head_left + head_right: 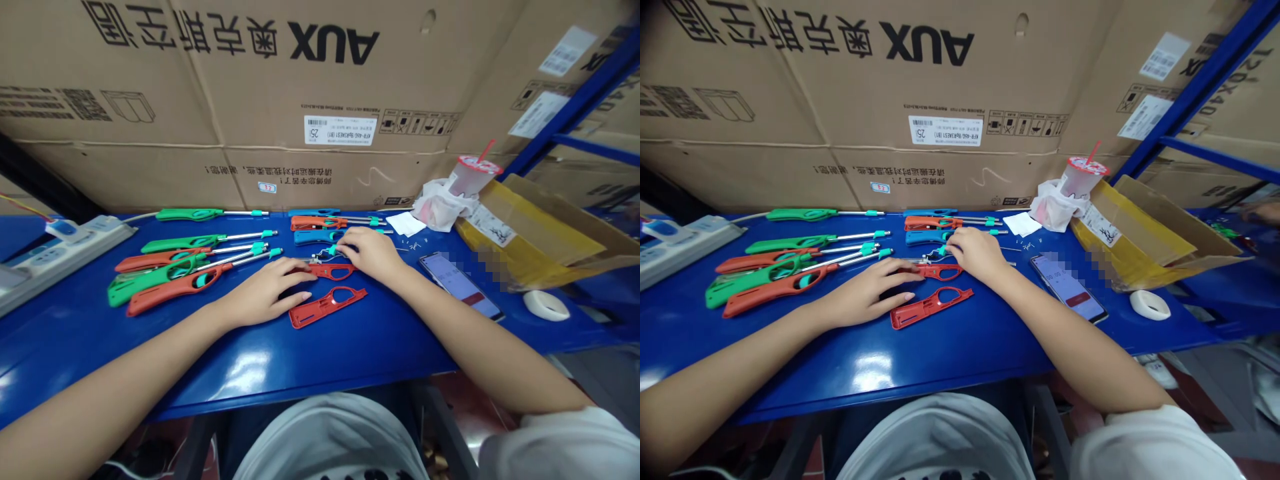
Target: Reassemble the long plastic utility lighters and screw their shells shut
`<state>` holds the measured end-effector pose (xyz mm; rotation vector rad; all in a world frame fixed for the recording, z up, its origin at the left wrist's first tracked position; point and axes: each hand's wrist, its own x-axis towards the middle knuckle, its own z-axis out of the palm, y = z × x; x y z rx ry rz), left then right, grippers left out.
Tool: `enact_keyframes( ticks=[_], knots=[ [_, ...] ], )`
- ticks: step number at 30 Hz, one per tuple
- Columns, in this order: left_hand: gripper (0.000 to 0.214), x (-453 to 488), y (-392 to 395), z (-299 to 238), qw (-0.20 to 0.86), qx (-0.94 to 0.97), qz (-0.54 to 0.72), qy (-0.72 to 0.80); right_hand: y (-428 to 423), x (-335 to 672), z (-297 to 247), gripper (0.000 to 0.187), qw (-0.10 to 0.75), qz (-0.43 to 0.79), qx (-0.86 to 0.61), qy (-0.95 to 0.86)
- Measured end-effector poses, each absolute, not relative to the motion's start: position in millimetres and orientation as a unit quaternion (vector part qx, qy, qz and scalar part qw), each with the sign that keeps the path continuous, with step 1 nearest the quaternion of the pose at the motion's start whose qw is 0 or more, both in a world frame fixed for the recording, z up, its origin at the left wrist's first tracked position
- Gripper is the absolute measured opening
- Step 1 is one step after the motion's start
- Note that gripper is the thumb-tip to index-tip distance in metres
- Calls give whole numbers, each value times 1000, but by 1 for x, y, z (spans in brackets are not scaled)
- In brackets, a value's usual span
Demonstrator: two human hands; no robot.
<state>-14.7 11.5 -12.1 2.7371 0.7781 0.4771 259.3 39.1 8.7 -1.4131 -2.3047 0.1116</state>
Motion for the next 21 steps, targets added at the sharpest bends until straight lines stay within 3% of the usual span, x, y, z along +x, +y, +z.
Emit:
enact_keyframes(
  ticks=[5, 9, 14, 18, 21],
  knots=[
    [45, -15, 12, -12, 136, 931, 165, 296, 36, 266, 14, 22, 336, 71, -537, -770],
    [51, -15, 12, -15, 144, 927, 156, 308, 29, 268, 16, 24, 361, 143, -505, -771],
    [46, -14, 12, -15, 151, 923, 165, 313, 19, 276, 19, 17, 255, 244, -384, -853],
    [35, -14, 8, -6, 138, 919, 210, 304, 17, 282, 16, 19, 155, 187, -385, -890],
    [42, -12, -1, 2, 127, 930, 191, 286, 19, 285, 14, 19, 153, 163, -395, -891]
  ],
)
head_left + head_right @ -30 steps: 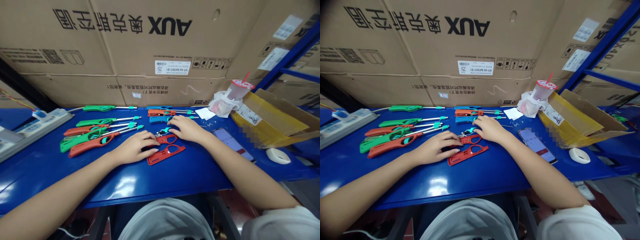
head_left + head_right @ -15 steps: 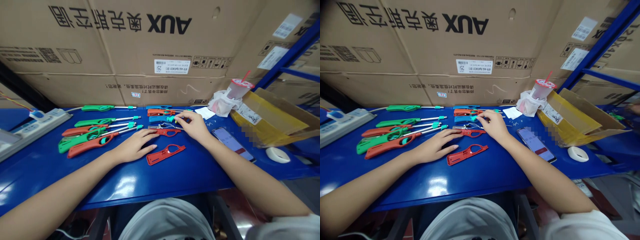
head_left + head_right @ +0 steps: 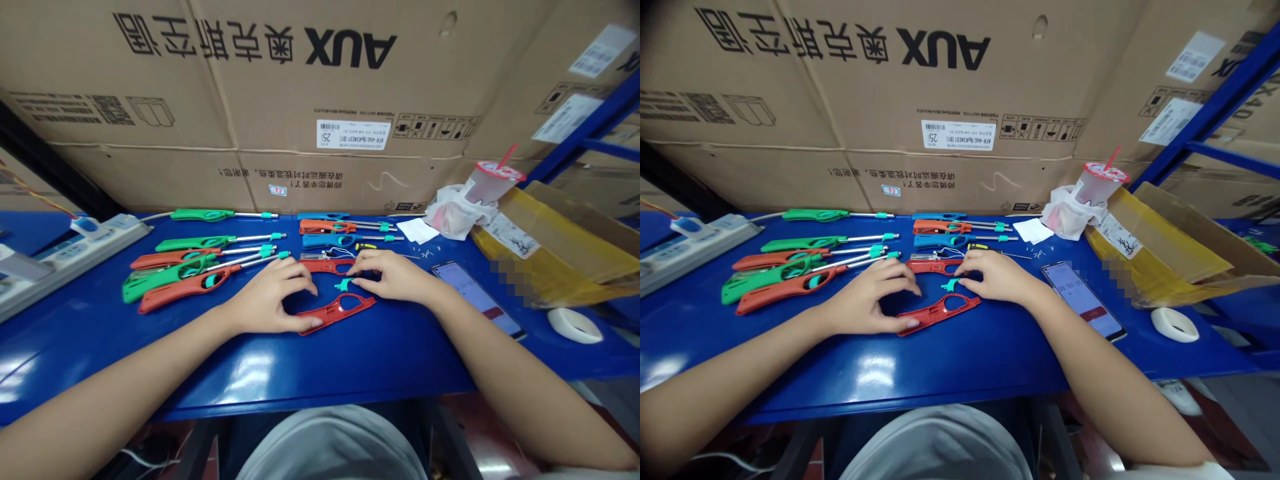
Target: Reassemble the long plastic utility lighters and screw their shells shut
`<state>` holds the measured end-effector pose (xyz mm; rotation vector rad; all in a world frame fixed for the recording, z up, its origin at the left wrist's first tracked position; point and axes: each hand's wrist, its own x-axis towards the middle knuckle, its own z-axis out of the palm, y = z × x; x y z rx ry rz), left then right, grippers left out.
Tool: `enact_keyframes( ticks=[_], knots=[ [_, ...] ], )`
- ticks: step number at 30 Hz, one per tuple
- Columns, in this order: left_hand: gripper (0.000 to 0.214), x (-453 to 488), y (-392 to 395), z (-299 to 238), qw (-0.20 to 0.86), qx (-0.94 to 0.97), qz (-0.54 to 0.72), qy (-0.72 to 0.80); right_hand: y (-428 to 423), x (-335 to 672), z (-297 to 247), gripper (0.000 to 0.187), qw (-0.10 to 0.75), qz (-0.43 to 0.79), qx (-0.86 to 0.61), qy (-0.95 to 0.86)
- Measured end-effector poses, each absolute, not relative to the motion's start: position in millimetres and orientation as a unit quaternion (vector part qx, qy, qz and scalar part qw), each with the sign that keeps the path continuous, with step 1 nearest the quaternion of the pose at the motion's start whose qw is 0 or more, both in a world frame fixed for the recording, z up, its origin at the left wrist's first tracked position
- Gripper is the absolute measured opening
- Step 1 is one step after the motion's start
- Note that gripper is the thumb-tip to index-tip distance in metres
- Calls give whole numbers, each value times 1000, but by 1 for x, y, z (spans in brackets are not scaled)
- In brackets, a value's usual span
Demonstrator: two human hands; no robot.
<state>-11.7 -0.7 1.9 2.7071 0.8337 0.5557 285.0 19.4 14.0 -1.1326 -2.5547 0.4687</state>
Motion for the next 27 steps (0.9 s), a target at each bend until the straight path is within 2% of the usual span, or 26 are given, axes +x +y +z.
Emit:
enact_keyframes(
  ticks=[2, 5, 7, 10, 12, 14, 18, 22, 27],
  knots=[
    [49, -9, -9, 5, 130, 940, 154, 276, 22, 287, 14, 18, 178, 137, -423, -878],
    [34, -6, -17, 6, 135, 945, 129, 270, 27, 289, 13, 17, 194, 85, -485, -848],
    [31, -6, -15, 5, 143, 945, 141, 259, 30, 290, 11, 17, 193, 62, -514, -833],
    [35, -8, 1, 5, 138, 935, 203, 256, 34, 292, 8, 15, 177, 46, -537, -823],
    [26, -8, 18, 5, 103, 920, 230, 299, 34, 295, 8, 13, 159, 47, -537, -827],
    [25, -6, 37, 5, 48, 916, 204, 342, 34, 299, 9, 14, 141, 48, -533, -833],
    [28, 4, 64, 5, 16, 912, 166, 375, 35, 306, 12, 12, 107, 37, -529, -841],
    [18, 12, 76, 4, 20, 910, 138, 391, 37, 308, 11, 12, 85, 31, -528, -845],
    [18, 11, 84, 3, 52, 905, 132, 401, 32, 306, 15, 13, 86, 28, -547, -832]
  ],
)
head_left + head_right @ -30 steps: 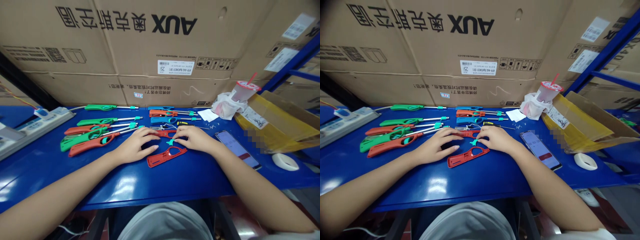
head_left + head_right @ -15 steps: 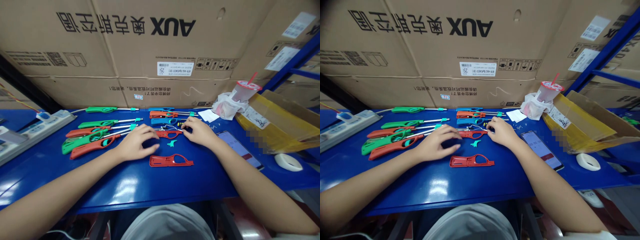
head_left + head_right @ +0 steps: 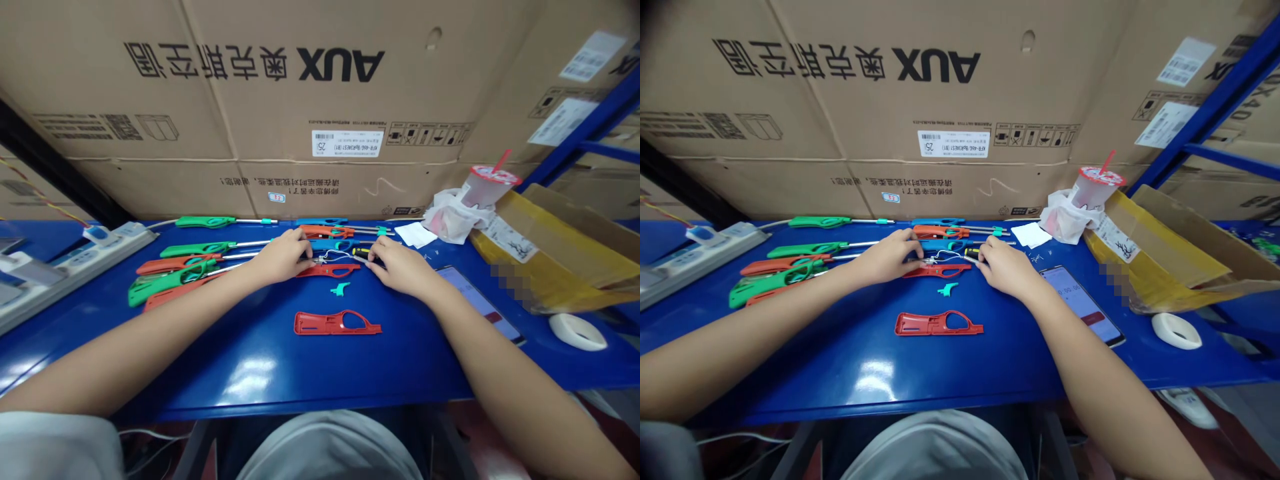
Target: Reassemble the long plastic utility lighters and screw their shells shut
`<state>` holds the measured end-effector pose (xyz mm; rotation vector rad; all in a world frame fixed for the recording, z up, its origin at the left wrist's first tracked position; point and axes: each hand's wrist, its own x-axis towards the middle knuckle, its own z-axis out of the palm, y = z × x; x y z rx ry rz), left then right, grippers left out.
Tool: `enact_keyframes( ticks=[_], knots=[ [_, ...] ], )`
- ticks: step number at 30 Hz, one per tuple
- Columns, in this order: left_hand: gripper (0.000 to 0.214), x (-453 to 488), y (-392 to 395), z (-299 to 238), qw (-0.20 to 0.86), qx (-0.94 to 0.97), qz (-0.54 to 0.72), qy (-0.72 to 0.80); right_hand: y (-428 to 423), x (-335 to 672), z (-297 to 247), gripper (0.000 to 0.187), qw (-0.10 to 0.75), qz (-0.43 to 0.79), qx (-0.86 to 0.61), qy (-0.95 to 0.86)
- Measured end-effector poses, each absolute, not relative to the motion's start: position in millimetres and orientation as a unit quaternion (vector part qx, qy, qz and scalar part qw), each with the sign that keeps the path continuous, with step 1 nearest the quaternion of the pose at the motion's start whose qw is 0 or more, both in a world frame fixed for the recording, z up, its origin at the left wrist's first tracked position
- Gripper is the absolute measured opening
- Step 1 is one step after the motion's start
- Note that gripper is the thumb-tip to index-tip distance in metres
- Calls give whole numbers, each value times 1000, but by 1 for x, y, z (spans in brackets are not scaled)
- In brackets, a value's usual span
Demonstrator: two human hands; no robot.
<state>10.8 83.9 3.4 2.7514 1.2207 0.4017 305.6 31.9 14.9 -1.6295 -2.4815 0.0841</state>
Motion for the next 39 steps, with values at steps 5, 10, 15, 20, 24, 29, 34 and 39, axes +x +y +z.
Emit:
enact_keyframes(
  ticks=[5, 10, 15, 20, 24, 29, 34, 39],
  knots=[
    [18, 10, 84, 7, 83, 895, 156, 409, 28, 306, 20, 10, 105, 54, -544, -831],
    [21, 12, 77, 17, 108, 883, 194, 414, 30, 309, 23, 8, 128, 100, -527, -834],
    [27, 5, 56, 32, 144, 878, 219, 400, 26, 316, 36, 11, 147, 159, -486, -847],
    [26, -8, 19, 26, 228, 887, 169, 364, 16, 320, 46, 11, 60, 296, -432, -850],
    [21, -13, 4, 11, 247, 887, 151, 359, 14, 318, 44, 2, 11, 294, -414, -862],
    [22, -13, 2, 3, 240, 880, 194, 360, 17, 301, 30, 12, 81, 261, -393, -878],
    [20, -12, -4, 4, 193, 897, 223, 328, 15, 279, 15, 9, 108, 163, -405, -893],
    [31, -9, -11, 4, 144, 936, 160, 279, 19, 294, 23, 10, 51, 107, -470, -875]
  ],
)
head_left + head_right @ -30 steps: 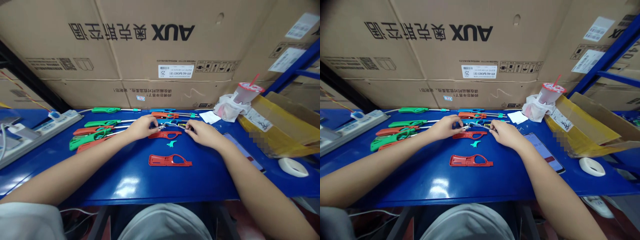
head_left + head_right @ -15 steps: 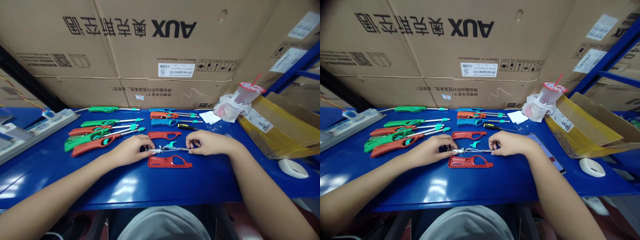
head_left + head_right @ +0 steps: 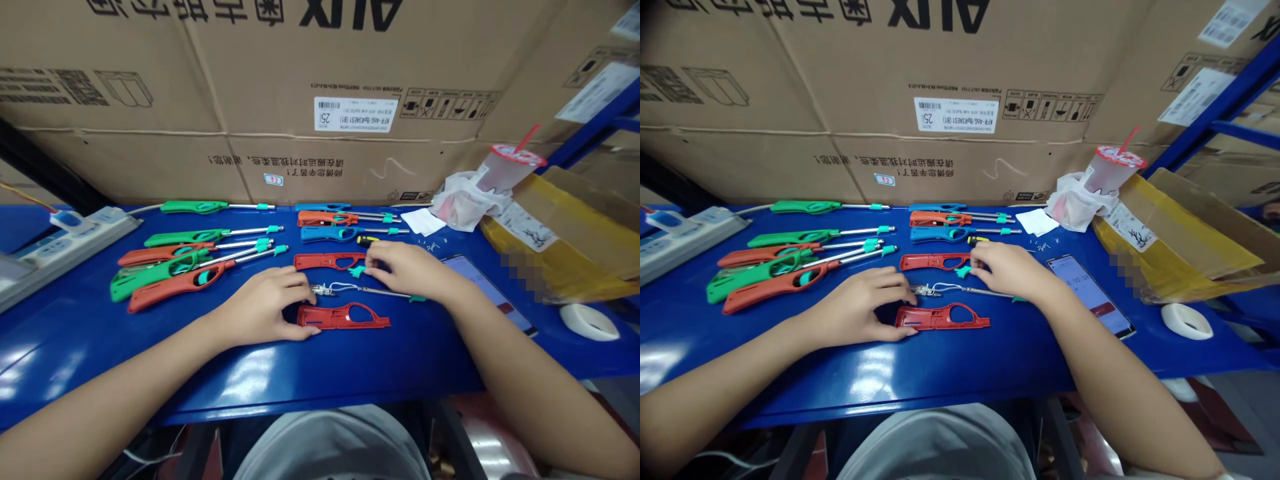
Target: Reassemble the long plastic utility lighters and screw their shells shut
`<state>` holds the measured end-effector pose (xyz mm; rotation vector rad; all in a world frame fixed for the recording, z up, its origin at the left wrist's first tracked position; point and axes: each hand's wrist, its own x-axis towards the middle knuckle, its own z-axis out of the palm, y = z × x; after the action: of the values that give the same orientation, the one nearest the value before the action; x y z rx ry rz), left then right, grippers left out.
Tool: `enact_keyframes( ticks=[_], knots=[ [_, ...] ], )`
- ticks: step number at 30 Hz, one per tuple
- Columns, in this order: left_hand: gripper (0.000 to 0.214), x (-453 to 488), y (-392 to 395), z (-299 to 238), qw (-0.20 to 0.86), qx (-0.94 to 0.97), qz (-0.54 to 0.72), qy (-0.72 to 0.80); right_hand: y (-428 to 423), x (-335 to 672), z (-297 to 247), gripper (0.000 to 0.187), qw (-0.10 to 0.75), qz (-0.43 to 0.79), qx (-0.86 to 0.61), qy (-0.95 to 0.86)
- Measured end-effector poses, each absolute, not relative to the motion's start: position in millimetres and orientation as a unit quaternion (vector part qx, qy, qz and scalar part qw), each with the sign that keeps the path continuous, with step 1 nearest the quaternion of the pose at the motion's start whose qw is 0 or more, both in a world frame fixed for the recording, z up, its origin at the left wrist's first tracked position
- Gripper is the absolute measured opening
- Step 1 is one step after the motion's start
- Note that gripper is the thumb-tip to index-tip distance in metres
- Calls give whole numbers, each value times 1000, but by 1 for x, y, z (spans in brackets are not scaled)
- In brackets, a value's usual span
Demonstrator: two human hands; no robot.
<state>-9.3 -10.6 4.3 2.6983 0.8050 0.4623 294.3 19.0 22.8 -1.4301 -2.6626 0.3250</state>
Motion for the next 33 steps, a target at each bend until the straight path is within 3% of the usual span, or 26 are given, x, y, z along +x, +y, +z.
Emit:
enact_keyframes(
  ticks=[4, 8, 12, 18, 22, 28, 33],
  knots=[
    [26, -11, -12, 7, 127, 944, 142, 271, 25, 315, 31, 6, 9, 91, -526, -845],
    [28, -20, -8, 14, 77, 951, 132, 270, 21, 311, 31, 15, 88, 89, -488, -864],
    [27, -27, -2, 18, 63, 944, 160, 281, 7, 287, 26, 13, 156, 100, -406, -895],
    [21, -23, 5, 3, 90, 920, 174, 340, -5, 259, 13, 17, 142, 95, -335, -926],
    [19, -18, 7, -10, 153, 888, 205, 383, -4, 254, 6, 15, 139, 82, -358, -920],
    [22, -16, 9, -12, 159, 870, 222, 410, -2, 254, 6, 10, 118, 93, -398, -905],
    [28, -15, 8, -13, 179, 868, 233, 401, -1, 262, 15, 25, 115, 99, -435, -888]
  ],
)
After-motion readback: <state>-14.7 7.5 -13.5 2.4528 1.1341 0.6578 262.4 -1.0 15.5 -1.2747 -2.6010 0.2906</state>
